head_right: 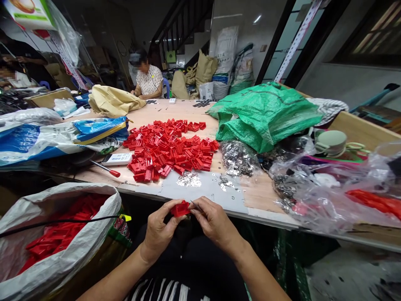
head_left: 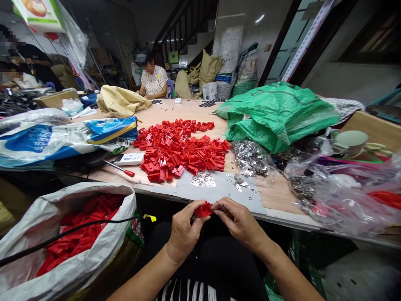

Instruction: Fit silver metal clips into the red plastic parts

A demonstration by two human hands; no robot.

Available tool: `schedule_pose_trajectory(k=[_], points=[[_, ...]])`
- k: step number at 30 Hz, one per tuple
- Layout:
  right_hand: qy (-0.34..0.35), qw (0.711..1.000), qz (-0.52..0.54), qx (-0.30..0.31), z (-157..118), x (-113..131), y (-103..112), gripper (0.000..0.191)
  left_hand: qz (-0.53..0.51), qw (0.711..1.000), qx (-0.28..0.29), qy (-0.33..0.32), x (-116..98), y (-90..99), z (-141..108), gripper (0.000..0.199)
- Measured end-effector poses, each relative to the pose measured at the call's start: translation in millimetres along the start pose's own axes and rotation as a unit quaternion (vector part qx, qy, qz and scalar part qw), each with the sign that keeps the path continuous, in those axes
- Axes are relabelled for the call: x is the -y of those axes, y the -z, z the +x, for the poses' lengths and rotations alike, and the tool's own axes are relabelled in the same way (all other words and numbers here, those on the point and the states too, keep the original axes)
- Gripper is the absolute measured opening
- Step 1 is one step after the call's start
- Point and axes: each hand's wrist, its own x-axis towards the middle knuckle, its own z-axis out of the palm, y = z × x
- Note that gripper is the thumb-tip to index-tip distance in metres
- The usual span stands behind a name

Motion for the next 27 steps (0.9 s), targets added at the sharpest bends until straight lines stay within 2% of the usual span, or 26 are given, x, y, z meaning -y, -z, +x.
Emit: schedule_pose_trajectory(k=[4, 8, 14, 24, 27], points=[[0.034, 0.999, -0.021, -0.018, 0, 3, -5, 0.013, 0.005, 1.0, -0.001, -0.009, 0, -0.8, -1, 0.035], [0.037, 0.999, -0.021, -0.031, -1, 4, -10, 0.012, 0.006, 1.0, 0.003, -0.019, 1, -1.9, -3, 0.036], [-0.023, 1.0, 0.004, 0.001, -1, 7, -8, 0.015, 0.003, 0.999, -0.018, -0.029, 5, -3.3, -8, 0.039], [-0.003, 0.999, -0.015, 0.051, 2, 7, 1, 0.014, -0.017, 0.999, -0.007, -0.035, 5, -5.3, -8, 0.04], [-0.02, 0.999, -0.013, 0.032, 2, 6, -1, 0.01, -0.013, 0.999, -0.014, -0.026, 4, -4.9, -7, 0.038]])
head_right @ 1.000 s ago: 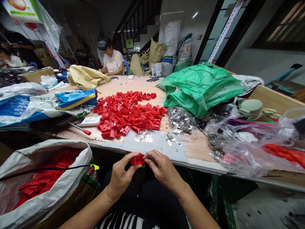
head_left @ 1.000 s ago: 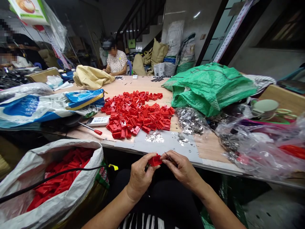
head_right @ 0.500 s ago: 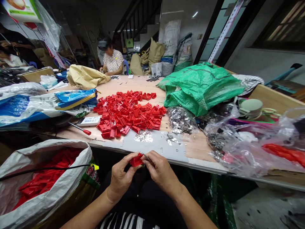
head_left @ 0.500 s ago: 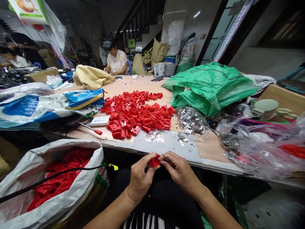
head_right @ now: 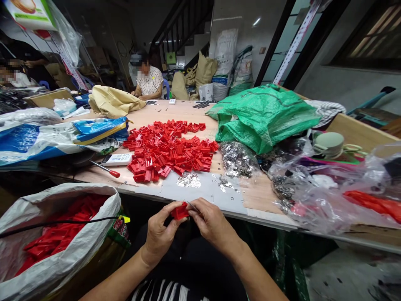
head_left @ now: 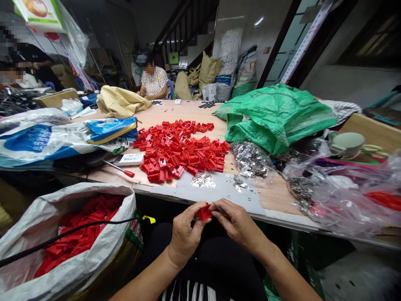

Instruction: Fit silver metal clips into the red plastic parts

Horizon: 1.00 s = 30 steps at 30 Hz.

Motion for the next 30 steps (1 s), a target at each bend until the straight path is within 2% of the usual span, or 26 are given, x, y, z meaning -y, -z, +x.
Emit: schedule_pose_trajectory(k=[3, 6, 19, 26, 30], points=[[-0.035, 0.998, -0.012, -0.045, -1, 0, -6, 0.008, 0.008, 1.0, -0.016, 0.009, 0, 0.7, 2, 0.037], [-0.041, 0.997, -0.018, -0.065, -3, 2, -11, 0.013, 0.016, 0.999, -0.033, 0.009, -1, 1.2, 5, 0.035], [-0.121, 0.987, 0.042, -0.097, -3, 12, -22, 0.014, 0.039, 0.998, -0.054, -0.019, 0, 1.6, 7, 0.036], [-0.185, 0.972, 0.098, -0.105, 3, 15, -25, 0.019, 0.037, 0.997, -0.038, -0.05, 4, 1.7, 2, 0.039], [-0.199, 0.967, 0.115, -0.113, 5, 16, -25, 0.021, 0.034, 0.997, -0.037, -0.051, 7, 1.1, 0, 0.041]])
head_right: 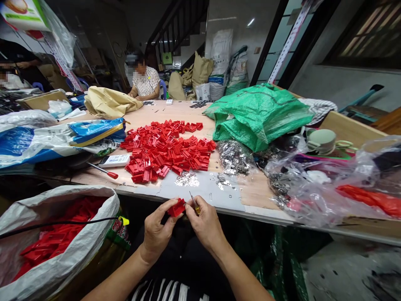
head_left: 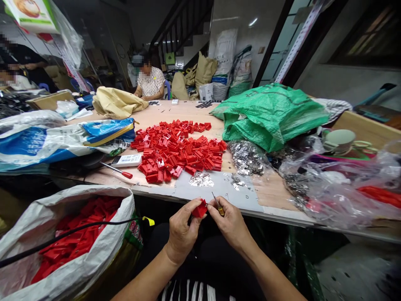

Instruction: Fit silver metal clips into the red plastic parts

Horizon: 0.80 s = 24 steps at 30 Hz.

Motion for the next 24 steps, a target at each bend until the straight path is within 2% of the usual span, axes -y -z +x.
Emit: schedule_pose_trajectory(k=[13, 24], points=[[0.003, 0.996, -0.086, -0.016, -3, 2, 2, 0.017, 0.002, 1.0, 0.007, -0.004, 1, -1.3, 1, 0.038], [0.024, 0.988, -0.148, 0.027, -3, 9, 13, 0.012, -0.001, 1.0, 0.021, -0.005, -1, -1.3, 1, 0.037]])
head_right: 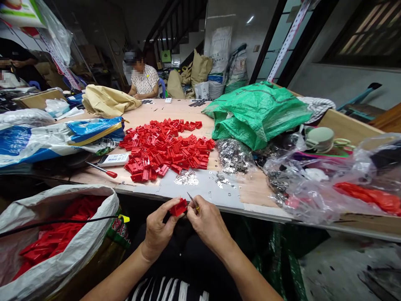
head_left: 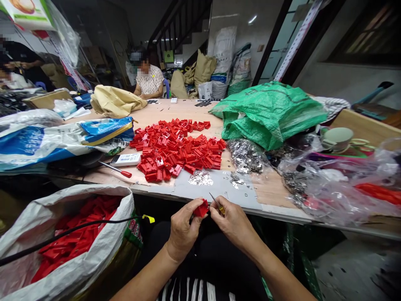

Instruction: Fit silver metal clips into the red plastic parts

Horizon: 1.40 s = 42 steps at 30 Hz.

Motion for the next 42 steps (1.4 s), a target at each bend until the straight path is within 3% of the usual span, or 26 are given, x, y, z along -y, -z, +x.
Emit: schedule_pose_trajectory(k=[5, 8, 13, 21, 34, 42], points=[[-0.003, 0.999, -0.043, 0.023, -1, -1, 3, 0.013, -0.015, 0.999, 0.025, -0.024, 2, -1.8, -3, 0.041], [0.022, 0.998, -0.047, 0.036, 0, -3, 6, 0.013, -0.028, 0.999, 0.024, -0.004, 2, -2.8, -4, 0.039], [0.024, 0.998, 0.042, 0.048, 5, -17, 8, 0.015, -0.042, 0.998, 0.013, 0.054, 1, -2.3, -4, 0.035], [0.002, 0.985, 0.154, 0.074, 8, -33, 3, 0.025, -0.049, 0.996, 0.013, 0.074, -2, -1.9, -3, 0.033], [-0.022, 0.968, 0.226, 0.106, 8, -30, 1, 0.03, -0.059, 0.994, 0.016, 0.091, -4, -4.0, -6, 0.033], [-0.019, 0.97, 0.215, 0.112, 8, -33, 1, 0.029, -0.058, 0.995, 0.028, 0.07, -4, -3.9, -4, 0.034]])
